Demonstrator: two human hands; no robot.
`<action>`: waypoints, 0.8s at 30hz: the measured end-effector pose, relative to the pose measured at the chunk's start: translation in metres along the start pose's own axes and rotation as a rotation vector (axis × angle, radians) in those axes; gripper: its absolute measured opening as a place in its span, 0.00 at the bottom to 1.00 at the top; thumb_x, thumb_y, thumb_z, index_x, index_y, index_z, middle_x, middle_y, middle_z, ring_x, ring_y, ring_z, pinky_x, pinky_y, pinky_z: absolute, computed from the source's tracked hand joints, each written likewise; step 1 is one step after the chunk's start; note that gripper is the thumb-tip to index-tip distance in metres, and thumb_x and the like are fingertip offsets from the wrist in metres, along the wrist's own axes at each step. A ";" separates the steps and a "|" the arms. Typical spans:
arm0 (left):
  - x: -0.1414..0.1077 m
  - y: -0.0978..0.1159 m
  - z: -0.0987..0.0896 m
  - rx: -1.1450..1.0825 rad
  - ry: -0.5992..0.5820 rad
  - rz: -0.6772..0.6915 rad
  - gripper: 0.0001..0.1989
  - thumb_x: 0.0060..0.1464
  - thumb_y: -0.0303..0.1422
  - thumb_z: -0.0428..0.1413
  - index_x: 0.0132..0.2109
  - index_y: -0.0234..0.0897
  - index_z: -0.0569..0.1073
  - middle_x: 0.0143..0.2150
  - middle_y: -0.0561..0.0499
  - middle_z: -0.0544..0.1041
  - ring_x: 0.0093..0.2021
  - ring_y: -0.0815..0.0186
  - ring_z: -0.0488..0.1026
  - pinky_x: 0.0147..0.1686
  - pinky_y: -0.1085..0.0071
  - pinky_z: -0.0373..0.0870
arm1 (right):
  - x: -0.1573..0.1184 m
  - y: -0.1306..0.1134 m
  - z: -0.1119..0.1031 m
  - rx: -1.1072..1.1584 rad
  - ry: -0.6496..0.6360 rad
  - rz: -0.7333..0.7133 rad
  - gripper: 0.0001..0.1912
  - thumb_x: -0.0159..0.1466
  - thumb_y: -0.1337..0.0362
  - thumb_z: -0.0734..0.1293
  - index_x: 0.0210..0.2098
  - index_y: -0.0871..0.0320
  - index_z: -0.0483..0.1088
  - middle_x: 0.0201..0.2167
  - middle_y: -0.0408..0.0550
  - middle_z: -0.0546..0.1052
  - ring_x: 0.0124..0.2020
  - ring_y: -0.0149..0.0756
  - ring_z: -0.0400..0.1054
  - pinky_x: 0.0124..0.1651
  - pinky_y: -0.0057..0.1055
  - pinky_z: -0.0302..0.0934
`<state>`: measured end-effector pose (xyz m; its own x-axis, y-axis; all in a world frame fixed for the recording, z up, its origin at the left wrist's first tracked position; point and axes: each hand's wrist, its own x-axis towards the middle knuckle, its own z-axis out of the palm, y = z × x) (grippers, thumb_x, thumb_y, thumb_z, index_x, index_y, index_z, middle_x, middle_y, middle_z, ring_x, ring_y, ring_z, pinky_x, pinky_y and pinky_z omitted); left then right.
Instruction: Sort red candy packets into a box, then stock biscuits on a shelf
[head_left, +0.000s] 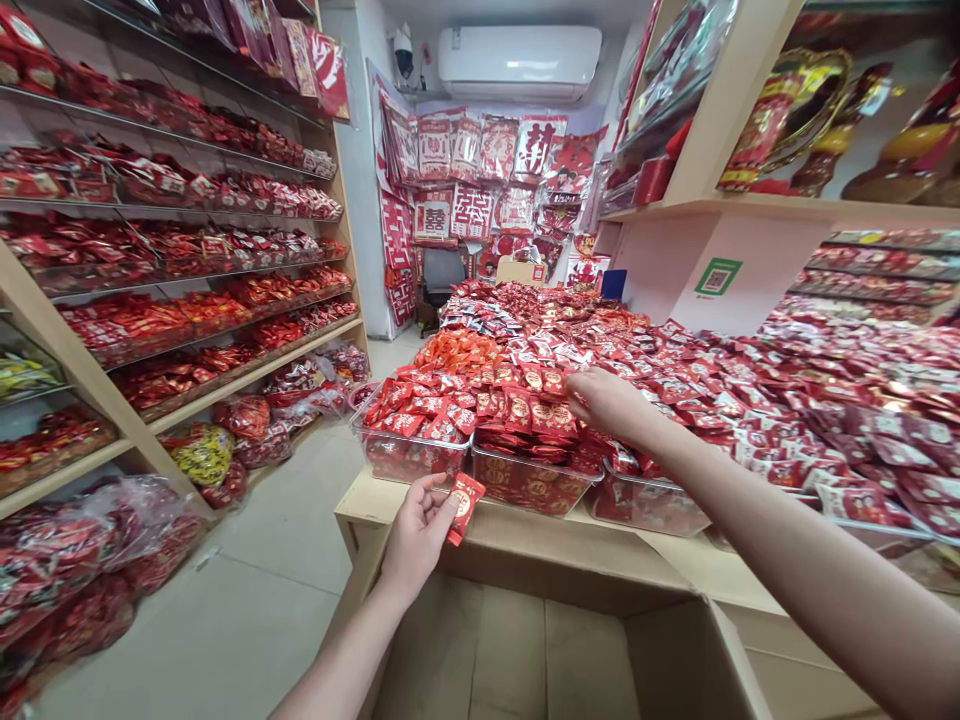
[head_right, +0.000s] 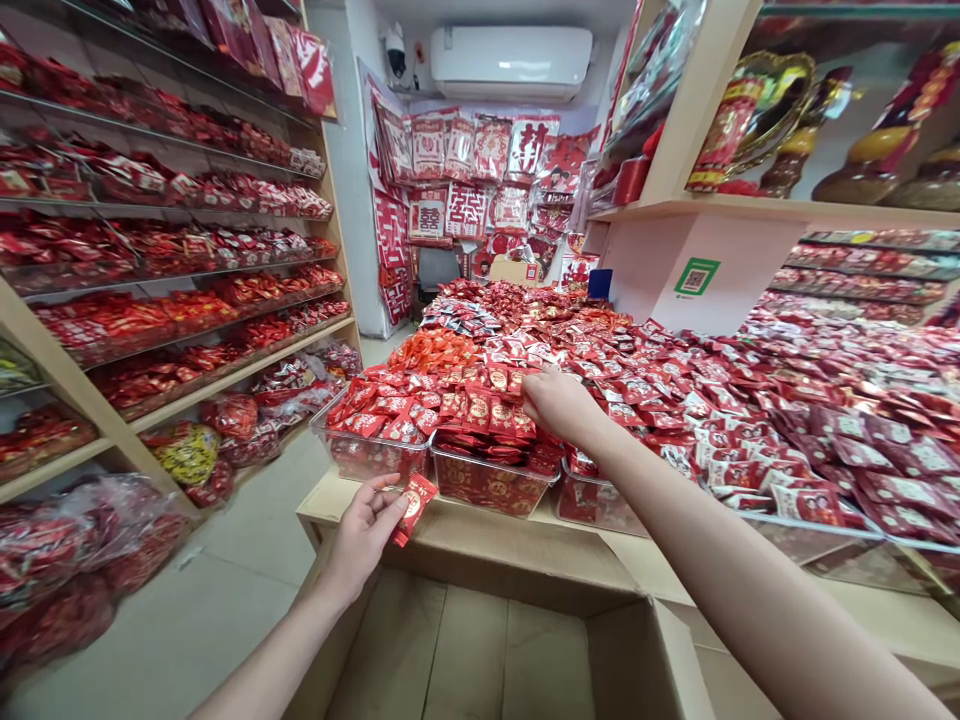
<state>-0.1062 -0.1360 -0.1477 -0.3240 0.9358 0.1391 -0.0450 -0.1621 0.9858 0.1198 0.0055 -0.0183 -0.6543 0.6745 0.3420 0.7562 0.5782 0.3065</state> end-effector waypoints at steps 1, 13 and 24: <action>0.000 0.000 0.000 0.008 0.001 0.005 0.17 0.46 0.36 0.55 0.43 0.37 0.63 0.25 0.56 0.69 0.26 0.71 0.67 0.28 0.76 0.63 | -0.004 -0.002 0.001 0.007 0.002 -0.020 0.07 0.59 0.68 0.56 0.29 0.60 0.65 0.28 0.50 0.71 0.33 0.36 0.64 0.35 0.28 0.54; 0.009 0.024 0.005 -0.094 0.048 -0.017 0.20 0.44 0.37 0.56 0.46 0.37 0.69 0.37 0.48 0.75 0.32 0.67 0.71 0.29 0.74 0.67 | -0.022 -0.017 0.010 0.060 0.018 -0.091 0.05 0.56 0.70 0.58 0.28 0.60 0.65 0.29 0.51 0.71 0.33 0.36 0.63 0.38 0.29 0.55; 0.111 0.093 0.081 0.617 -0.432 0.405 0.20 0.44 0.30 0.54 0.47 0.31 0.70 0.47 0.44 0.72 0.45 0.61 0.69 0.46 0.67 0.63 | -0.023 -0.014 0.014 0.117 0.008 -0.069 0.06 0.56 0.70 0.58 0.29 0.60 0.65 0.32 0.51 0.70 0.36 0.37 0.63 0.41 0.29 0.56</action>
<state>-0.0701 -0.0217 -0.0333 0.1906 0.9001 0.3917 0.5600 -0.4274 0.7097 0.1243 -0.0115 -0.0429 -0.7042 0.6281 0.3311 0.7052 0.6728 0.2236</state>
